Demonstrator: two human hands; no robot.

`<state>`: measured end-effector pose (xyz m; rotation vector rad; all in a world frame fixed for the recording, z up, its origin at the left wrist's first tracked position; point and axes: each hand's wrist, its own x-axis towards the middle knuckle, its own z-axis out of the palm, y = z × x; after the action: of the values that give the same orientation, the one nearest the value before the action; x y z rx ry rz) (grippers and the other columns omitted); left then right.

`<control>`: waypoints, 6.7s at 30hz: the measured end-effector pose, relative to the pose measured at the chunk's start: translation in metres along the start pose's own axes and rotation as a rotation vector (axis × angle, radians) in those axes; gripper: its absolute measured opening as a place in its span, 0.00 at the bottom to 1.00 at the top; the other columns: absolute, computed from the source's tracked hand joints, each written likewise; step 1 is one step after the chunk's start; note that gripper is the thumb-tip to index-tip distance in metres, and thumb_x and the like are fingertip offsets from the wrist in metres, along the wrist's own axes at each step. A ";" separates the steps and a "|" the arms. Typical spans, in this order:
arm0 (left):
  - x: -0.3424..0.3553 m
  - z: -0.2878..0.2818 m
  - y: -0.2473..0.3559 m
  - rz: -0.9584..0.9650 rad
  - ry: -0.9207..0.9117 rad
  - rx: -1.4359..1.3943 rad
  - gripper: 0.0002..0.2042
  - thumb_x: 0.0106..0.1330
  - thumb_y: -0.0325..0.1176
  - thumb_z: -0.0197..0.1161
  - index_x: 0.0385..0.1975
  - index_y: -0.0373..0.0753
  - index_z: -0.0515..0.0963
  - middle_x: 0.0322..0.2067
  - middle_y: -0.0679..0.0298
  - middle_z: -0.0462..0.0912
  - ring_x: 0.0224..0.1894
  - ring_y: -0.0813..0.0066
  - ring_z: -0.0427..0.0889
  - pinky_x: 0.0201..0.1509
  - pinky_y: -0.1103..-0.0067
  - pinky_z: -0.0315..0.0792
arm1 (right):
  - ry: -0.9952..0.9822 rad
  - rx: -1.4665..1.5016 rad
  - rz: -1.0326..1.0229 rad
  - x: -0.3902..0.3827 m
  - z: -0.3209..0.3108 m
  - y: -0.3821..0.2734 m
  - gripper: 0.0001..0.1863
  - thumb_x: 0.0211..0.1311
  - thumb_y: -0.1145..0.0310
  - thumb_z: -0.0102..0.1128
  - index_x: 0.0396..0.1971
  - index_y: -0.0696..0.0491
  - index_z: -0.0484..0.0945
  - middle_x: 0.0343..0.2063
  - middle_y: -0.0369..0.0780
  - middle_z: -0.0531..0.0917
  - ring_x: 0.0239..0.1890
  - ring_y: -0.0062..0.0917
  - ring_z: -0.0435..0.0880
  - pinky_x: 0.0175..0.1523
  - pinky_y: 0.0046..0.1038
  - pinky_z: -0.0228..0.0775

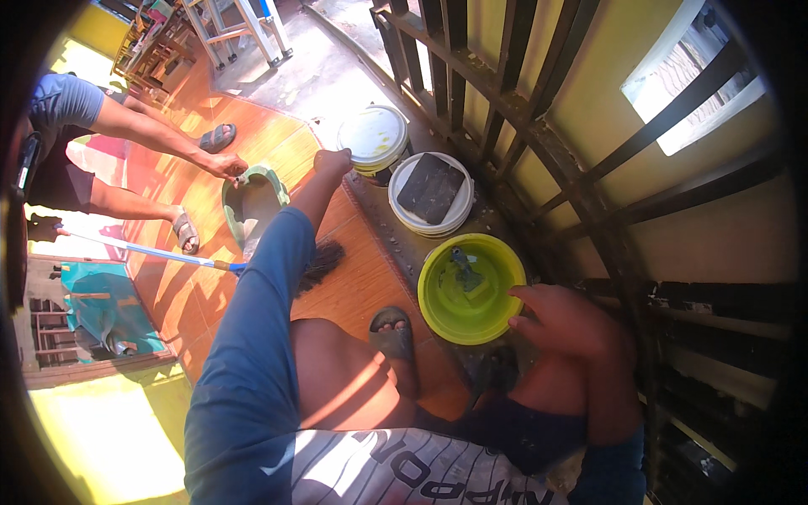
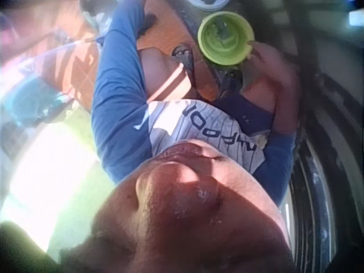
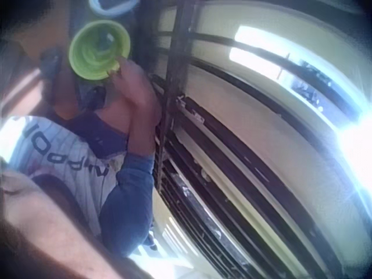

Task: The person sits on the floor and handles several paint buckets, opens a bucket, and uses a paintbrush to stir green paint. They then walk to a water source, fill the bucket with water, and return to stir the mixture before moving a ladder.

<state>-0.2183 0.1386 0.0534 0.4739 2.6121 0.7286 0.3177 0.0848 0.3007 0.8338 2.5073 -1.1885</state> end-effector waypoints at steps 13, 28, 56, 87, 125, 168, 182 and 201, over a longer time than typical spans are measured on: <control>-0.027 -0.052 0.033 -0.163 -0.306 -0.674 0.13 0.63 0.30 0.67 0.39 0.26 0.76 0.36 0.54 0.82 0.39 0.69 0.87 0.37 0.81 0.86 | 0.022 -0.029 0.002 -0.003 0.005 0.003 0.25 0.65 0.61 0.65 0.60 0.56 0.76 0.37 0.45 0.81 0.42 0.38 0.81 0.48 0.37 0.74; -0.033 -0.060 0.046 -0.067 -0.447 -0.762 0.11 0.66 0.25 0.66 0.45 0.29 0.77 0.44 0.54 0.79 0.44 0.64 0.85 0.49 0.79 0.88 | -0.006 0.009 0.043 -0.005 0.001 -0.002 0.25 0.66 0.57 0.64 0.58 0.56 0.77 0.42 0.50 0.83 0.47 0.44 0.83 0.54 0.40 0.75; -0.234 -0.034 0.000 1.478 -0.314 0.490 0.12 0.58 0.25 0.60 0.43 0.39 0.74 0.35 0.58 0.77 0.42 0.56 0.80 0.39 0.63 0.78 | -0.004 0.011 0.001 -0.013 -0.003 0.001 0.26 0.67 0.58 0.62 0.60 0.58 0.75 0.46 0.52 0.82 0.51 0.47 0.81 0.57 0.42 0.73; -0.130 -0.061 -0.013 -0.098 -0.718 -0.563 0.14 0.74 0.38 0.61 0.51 0.38 0.72 0.36 0.64 0.78 0.38 0.74 0.81 0.44 0.78 0.82 | 0.024 0.003 -0.057 -0.016 0.001 0.006 0.27 0.67 0.58 0.63 0.61 0.56 0.74 0.42 0.46 0.82 0.46 0.39 0.81 0.53 0.38 0.73; -0.021 -0.037 0.077 -0.244 -0.684 -1.246 0.09 0.76 0.41 0.51 0.39 0.43 0.67 0.24 0.67 0.70 0.37 0.64 0.79 0.54 0.56 0.78 | 0.028 0.038 -0.040 0.003 0.003 0.015 0.26 0.66 0.61 0.65 0.60 0.57 0.75 0.36 0.44 0.81 0.40 0.37 0.80 0.46 0.37 0.73; -0.167 -0.213 0.031 -0.285 -0.305 -1.180 0.10 0.65 0.32 0.57 0.27 0.45 0.61 0.19 0.73 0.52 0.16 0.82 0.49 0.30 0.77 0.64 | -0.083 0.011 -0.060 -0.024 0.013 0.014 0.26 0.67 0.61 0.65 0.61 0.58 0.74 0.37 0.44 0.82 0.41 0.35 0.81 0.49 0.36 0.74; -0.331 -0.253 -0.060 -0.307 -0.476 -0.757 0.09 0.71 0.34 0.54 0.27 0.46 0.67 0.18 0.76 0.54 0.19 0.83 0.55 0.33 0.77 0.69 | -0.065 -0.083 -0.125 -0.041 0.017 -0.013 0.27 0.66 0.63 0.64 0.63 0.55 0.73 0.45 0.46 0.80 0.48 0.39 0.80 0.55 0.38 0.72; -0.476 -0.229 -0.050 0.491 -1.174 0.011 0.11 0.67 0.31 0.56 0.33 0.27 0.75 0.26 0.43 0.80 0.32 0.49 0.83 0.38 0.63 0.76 | 0.263 -0.209 0.002 -0.106 0.025 -0.123 0.30 0.64 0.58 0.64 0.63 0.56 0.73 0.50 0.49 0.80 0.51 0.44 0.79 0.56 0.40 0.72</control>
<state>0.0813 -0.1953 0.3363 1.1400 1.4005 0.3598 0.3298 -0.0380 0.4090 0.9922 2.7763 -0.8419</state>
